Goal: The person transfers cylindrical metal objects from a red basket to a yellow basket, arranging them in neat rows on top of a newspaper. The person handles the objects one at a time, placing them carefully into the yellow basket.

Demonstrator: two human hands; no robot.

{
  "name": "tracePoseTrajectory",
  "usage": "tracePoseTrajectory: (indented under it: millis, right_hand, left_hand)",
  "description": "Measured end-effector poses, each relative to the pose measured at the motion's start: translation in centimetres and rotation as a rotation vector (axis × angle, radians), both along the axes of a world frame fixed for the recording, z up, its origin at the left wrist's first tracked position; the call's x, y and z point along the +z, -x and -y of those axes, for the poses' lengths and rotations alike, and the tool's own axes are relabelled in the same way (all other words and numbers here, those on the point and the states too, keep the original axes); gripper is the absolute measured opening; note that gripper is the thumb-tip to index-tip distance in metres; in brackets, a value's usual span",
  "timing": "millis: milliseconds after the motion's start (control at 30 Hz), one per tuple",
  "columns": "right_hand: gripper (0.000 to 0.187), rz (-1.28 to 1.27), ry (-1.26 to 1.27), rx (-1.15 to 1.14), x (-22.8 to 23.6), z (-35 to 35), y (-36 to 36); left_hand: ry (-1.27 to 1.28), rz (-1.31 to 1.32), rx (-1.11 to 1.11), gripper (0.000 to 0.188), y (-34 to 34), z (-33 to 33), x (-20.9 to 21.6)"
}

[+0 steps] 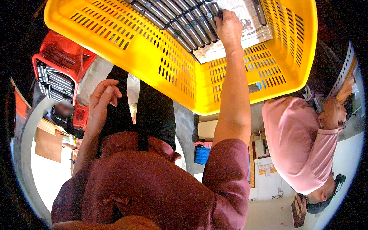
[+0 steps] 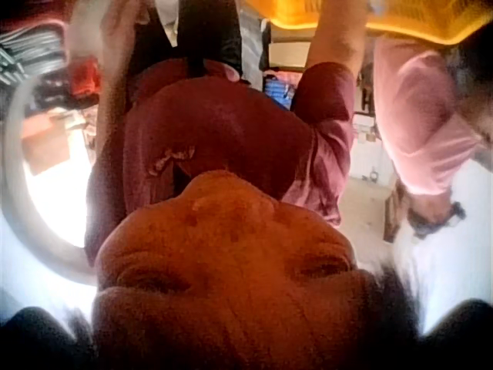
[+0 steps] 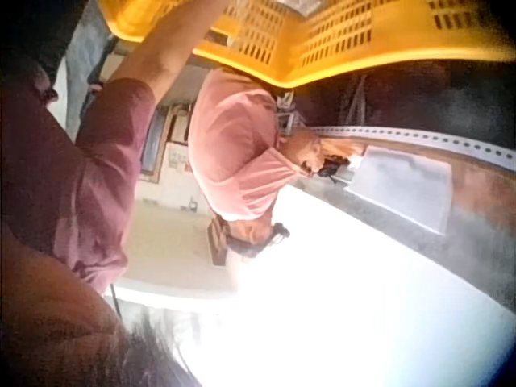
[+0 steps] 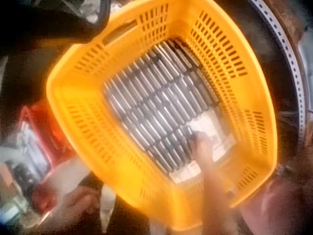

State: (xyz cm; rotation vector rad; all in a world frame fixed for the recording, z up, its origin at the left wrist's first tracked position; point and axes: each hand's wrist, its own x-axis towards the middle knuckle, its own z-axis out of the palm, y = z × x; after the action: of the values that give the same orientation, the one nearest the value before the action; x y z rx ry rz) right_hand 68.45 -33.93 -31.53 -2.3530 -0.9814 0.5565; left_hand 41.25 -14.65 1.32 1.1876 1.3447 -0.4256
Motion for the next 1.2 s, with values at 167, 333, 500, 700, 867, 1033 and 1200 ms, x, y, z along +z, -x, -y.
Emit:
tracePoseTrajectory:
  millis: [167, 333, 500, 700, 867, 1033, 1200]
  right_hand:
    - [0.03, 0.012, 0.062, 0.077, 0.2, -0.8, -0.1]
    - [0.03, 0.023, 0.05, 0.069, 0.4, -1.2, -0.3]
    - [0.034, -0.084, 0.007, -0.025, 0.7, -0.3, 0.2]
    - [0.041, -0.091, 0.018, -0.279, 3.3, 2.4, 1.6]
    - [0.022, -0.256, -0.496, -0.784, 13.6, -3.3, 4.5]
    - [0.016, -0.272, -0.744, -0.465, 29.0, -15.6, 13.0]
    - [0.026, -0.241, -0.517, 0.388, 32.9, -30.5, 26.9]
  left_hand:
    - [-0.01, -0.014, -0.02, 0.032, 0.0, 0.6, -0.4]
    - [-0.016, -0.002, -0.039, 0.032, 0.3, 0.5, -0.7]
    - [0.028, 0.02, -0.005, 0.032, 1.1, 0.1, -0.4]
    - [0.028, 0.062, -0.01, 0.03, 4.3, -1.3, 0.1]
    - [-0.047, 0.095, -0.008, 0.023, 9.5, -2.5, 1.3]
    - [-0.217, 0.198, -0.076, 0.023, 15.7, -4.6, 2.3]
    - [-0.393, 0.169, -0.046, 0.022, 23.4, -8.2, 4.2]
